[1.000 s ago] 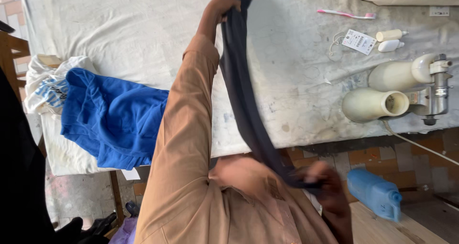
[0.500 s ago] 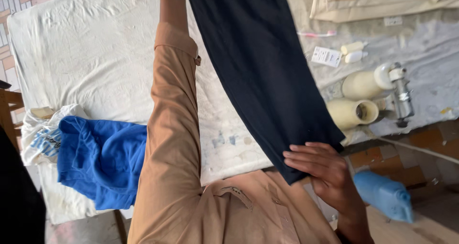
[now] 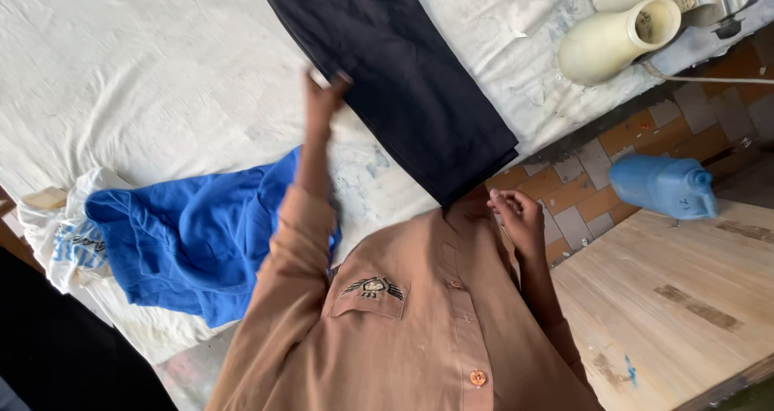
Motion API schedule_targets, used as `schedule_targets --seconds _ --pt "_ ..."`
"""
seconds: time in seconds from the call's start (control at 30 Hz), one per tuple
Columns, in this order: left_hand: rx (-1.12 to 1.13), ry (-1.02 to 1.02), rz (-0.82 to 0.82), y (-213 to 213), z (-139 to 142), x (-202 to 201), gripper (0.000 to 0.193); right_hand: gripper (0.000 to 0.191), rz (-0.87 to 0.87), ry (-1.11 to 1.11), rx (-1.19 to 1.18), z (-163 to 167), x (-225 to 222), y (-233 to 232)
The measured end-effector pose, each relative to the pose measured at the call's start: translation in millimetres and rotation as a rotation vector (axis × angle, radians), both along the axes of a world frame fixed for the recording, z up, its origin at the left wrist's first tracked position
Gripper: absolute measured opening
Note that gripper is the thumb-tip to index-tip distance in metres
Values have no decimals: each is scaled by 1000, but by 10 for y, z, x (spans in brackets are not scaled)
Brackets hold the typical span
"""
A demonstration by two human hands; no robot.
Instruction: The person unfolds a black hoodie on the work table, smooths it flat, and sets it aside. They then lay out black pants, rub a small white stick along the fabric, and finally fold a blue garment on the table.
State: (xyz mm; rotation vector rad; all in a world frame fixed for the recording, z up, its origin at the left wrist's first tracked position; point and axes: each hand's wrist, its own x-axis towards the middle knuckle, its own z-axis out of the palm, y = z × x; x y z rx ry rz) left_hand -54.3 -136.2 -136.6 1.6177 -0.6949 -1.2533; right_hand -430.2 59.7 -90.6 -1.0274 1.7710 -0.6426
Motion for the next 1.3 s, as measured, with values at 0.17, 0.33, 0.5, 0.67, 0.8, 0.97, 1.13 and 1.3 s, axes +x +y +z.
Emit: schedule_targets --seconds 0.17,0.33,0.5,0.67,0.8,0.97,1.13,1.3 --pt "157 257 -418 1249 -113 -1083 45 45 40 458 55 108 308 -185" --pt "223 432 -696 1567 -170 -1233 28 35 383 564 -670 425 705 -227" --pt "183 499 -671 1526 -178 -1110 26 13 623 544 -755 504 867 -412" --pt "156 482 -643 1566 -218 -1144 26 7 560 315 -605 381 855 -444" --pt "131 422 -674 1551 -280 -1146 28 12 523 492 -552 126 847 -480" --pt "195 221 -642 1740 -357 -1022 30 9 -390 -165 -369 -231 270 -1035" --pt "221 -341 -704 2117 -245 -520 27 19 -860 -759 -168 -432 -256 -1398" --pt "271 -507 -746 2072 103 162 25 15 -517 51 -373 -358 -106 -1257"
